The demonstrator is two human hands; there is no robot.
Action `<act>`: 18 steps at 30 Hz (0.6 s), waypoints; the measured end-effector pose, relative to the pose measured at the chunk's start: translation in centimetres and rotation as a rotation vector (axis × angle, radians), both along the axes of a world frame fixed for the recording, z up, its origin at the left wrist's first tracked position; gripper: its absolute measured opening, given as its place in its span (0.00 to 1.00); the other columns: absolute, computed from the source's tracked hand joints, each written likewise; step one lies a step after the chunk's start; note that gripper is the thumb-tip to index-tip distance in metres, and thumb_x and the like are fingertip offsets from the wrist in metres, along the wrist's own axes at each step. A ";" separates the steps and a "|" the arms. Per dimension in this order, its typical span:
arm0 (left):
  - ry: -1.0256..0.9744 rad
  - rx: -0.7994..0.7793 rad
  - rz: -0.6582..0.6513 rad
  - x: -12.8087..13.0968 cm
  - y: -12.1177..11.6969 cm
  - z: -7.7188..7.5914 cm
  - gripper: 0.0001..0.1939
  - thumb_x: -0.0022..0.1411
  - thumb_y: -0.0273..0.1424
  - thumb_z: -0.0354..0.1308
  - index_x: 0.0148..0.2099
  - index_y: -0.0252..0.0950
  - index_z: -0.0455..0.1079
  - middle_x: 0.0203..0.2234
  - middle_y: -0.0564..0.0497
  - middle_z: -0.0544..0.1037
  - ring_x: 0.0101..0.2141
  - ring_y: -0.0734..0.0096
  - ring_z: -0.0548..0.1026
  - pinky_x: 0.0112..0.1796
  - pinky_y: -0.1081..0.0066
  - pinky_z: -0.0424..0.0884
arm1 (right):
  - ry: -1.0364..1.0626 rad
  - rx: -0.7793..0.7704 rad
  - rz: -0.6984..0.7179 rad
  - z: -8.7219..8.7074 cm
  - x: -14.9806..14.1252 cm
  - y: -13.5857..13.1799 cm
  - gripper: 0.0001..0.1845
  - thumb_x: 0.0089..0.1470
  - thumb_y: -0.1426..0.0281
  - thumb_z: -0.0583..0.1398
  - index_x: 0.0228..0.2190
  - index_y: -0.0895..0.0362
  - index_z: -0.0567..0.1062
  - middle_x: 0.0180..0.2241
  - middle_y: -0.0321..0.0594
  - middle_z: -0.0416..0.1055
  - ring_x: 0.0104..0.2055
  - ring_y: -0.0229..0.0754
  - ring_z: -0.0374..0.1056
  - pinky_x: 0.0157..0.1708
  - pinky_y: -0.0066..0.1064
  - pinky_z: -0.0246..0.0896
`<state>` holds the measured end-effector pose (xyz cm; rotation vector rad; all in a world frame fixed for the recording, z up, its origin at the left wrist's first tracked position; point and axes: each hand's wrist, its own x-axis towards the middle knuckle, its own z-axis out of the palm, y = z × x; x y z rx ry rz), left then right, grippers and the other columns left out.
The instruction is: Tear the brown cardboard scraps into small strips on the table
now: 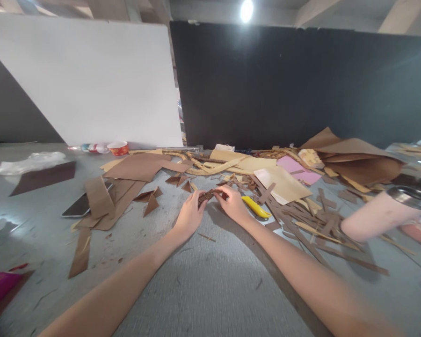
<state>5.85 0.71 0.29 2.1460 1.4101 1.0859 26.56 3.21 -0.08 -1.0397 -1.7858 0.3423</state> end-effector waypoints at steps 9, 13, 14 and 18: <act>-0.014 -0.010 -0.023 0.0 -0.1 0.2 0.13 0.76 0.24 0.57 0.60 0.40 0.71 0.53 0.41 0.82 0.55 0.51 0.81 0.54 0.54 0.79 | -0.056 0.030 0.027 -0.1 0.0 0.0 0.14 0.74 0.59 0.60 0.45 0.52 0.83 0.42 0.45 0.81 0.36 0.47 0.74 0.38 0.37 0.72; -0.024 -0.022 -0.020 -0.1 -0.1 0.4 0.14 0.76 0.24 0.57 0.60 0.40 0.70 0.53 0.41 0.82 0.55 0.52 0.81 0.54 0.56 0.79 | -0.048 0.063 0.036 0.1 -0.1 -0.2 0.13 0.74 0.61 0.60 0.45 0.52 0.84 0.41 0.44 0.80 0.35 0.46 0.74 0.38 0.38 0.72; -0.024 -0.024 -0.016 -0.1 -0.1 0.4 0.14 0.76 0.24 0.57 0.60 0.39 0.70 0.53 0.40 0.82 0.55 0.51 0.81 0.54 0.55 0.79 | -0.046 0.068 0.032 0.1 -0.1 -0.2 0.14 0.74 0.61 0.60 0.45 0.52 0.83 0.41 0.44 0.80 0.35 0.46 0.74 0.38 0.38 0.72; -0.019 -0.023 -0.017 0.0 -0.1 0.4 0.14 0.76 0.24 0.57 0.60 0.39 0.70 0.53 0.40 0.82 0.55 0.51 0.82 0.54 0.55 0.79 | -0.049 0.071 -0.005 0.1 0.0 -0.3 0.16 0.75 0.56 0.59 0.46 0.52 0.82 0.42 0.46 0.80 0.36 0.48 0.74 0.39 0.39 0.73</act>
